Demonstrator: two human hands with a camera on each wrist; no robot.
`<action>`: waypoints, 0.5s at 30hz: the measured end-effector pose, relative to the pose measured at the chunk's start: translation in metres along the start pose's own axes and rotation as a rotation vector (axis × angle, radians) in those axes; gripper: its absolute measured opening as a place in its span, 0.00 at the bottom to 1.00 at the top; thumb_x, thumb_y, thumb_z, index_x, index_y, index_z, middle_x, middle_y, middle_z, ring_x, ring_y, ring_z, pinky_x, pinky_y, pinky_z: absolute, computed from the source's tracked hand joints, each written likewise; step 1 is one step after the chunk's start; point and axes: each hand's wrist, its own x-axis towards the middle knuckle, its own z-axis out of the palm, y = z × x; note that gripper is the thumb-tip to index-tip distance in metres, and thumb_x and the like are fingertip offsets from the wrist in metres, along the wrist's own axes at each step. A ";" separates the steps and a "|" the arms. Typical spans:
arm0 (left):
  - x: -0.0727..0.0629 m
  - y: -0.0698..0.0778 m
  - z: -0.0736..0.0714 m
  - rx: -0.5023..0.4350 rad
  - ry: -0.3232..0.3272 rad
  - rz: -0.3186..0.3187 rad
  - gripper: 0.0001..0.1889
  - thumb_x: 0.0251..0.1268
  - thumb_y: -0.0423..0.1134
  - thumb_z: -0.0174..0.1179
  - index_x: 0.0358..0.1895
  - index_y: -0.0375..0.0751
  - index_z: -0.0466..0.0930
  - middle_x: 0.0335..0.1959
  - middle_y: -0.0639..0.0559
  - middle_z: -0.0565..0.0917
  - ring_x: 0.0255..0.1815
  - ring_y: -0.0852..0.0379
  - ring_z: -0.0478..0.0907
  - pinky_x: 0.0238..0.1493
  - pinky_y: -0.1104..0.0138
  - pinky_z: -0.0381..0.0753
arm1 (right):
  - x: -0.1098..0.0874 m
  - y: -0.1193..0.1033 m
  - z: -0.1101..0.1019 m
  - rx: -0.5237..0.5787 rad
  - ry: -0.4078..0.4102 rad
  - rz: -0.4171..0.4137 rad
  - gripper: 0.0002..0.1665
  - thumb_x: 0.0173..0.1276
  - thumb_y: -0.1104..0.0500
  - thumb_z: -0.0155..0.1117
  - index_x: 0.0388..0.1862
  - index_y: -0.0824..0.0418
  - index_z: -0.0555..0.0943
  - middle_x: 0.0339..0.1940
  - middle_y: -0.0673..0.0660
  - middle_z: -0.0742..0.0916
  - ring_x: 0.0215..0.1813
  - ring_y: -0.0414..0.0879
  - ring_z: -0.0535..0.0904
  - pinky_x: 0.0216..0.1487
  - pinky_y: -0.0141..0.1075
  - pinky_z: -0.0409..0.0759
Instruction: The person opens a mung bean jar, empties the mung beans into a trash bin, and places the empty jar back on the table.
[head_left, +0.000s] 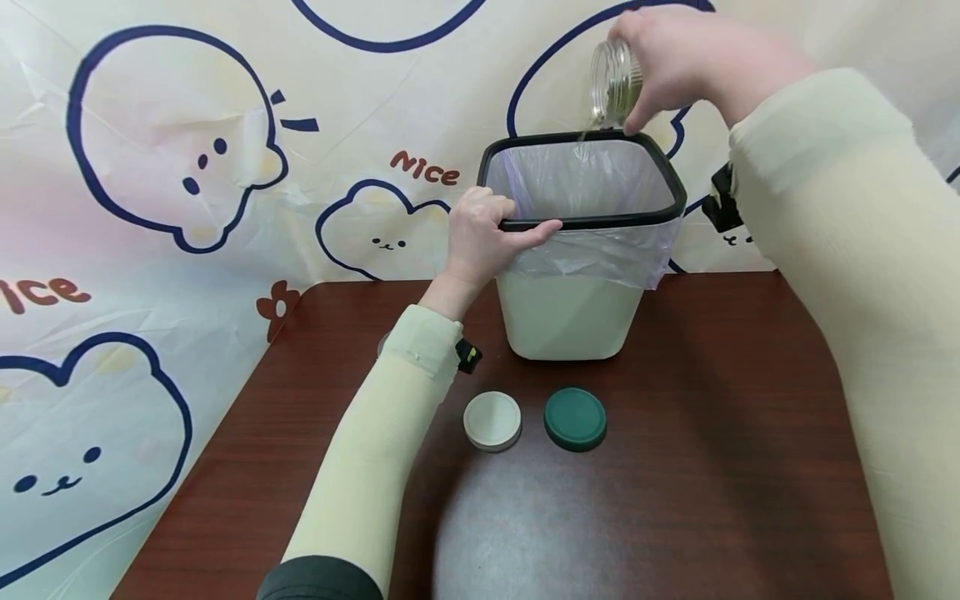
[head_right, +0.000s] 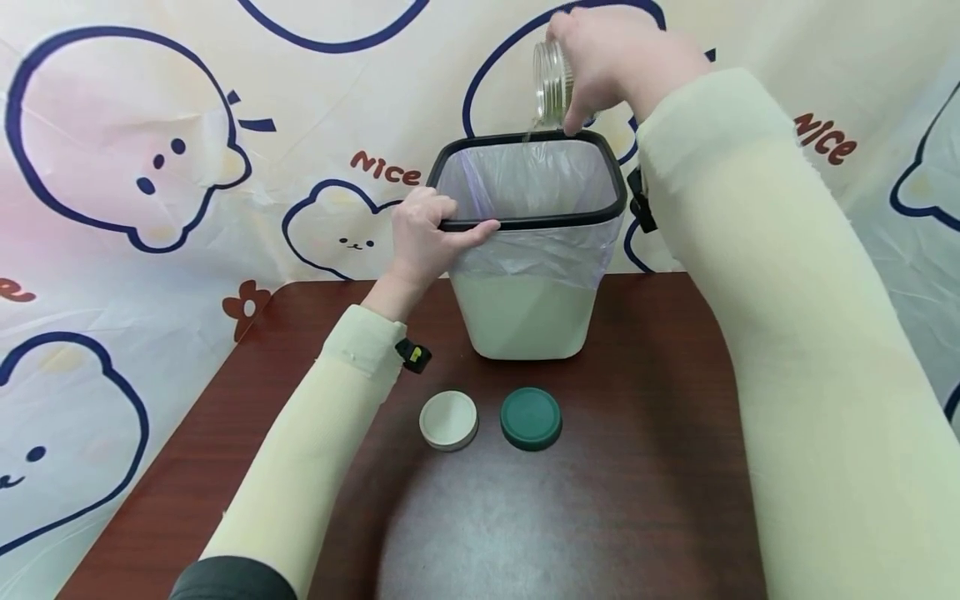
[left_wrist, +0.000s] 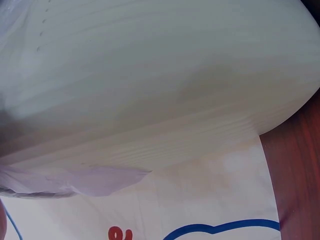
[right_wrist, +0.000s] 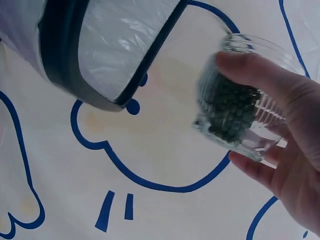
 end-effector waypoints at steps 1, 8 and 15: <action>0.000 0.000 0.000 0.002 -0.002 -0.001 0.33 0.43 0.50 0.77 0.06 0.40 0.59 0.09 0.54 0.57 0.15 0.53 0.58 0.22 0.61 0.61 | 0.000 0.000 0.001 -0.001 -0.012 -0.005 0.57 0.51 0.63 0.76 0.73 0.74 0.52 0.63 0.77 0.67 0.61 0.71 0.64 0.60 0.61 0.67; -0.003 -0.002 0.001 0.011 -0.002 0.001 0.34 0.42 0.50 0.77 0.06 0.40 0.59 0.09 0.54 0.57 0.15 0.53 0.58 0.22 0.61 0.61 | -0.001 0.002 0.006 -0.012 -0.022 -0.007 0.57 0.50 0.62 0.76 0.72 0.74 0.52 0.62 0.77 0.68 0.60 0.70 0.63 0.60 0.62 0.66; -0.002 -0.003 0.001 0.017 0.006 0.013 0.34 0.42 0.50 0.77 0.06 0.41 0.57 0.09 0.54 0.56 0.15 0.53 0.57 0.22 0.60 0.62 | -0.003 0.004 0.005 -0.024 0.013 -0.002 0.57 0.50 0.63 0.76 0.72 0.74 0.53 0.63 0.77 0.67 0.63 0.70 0.60 0.64 0.61 0.61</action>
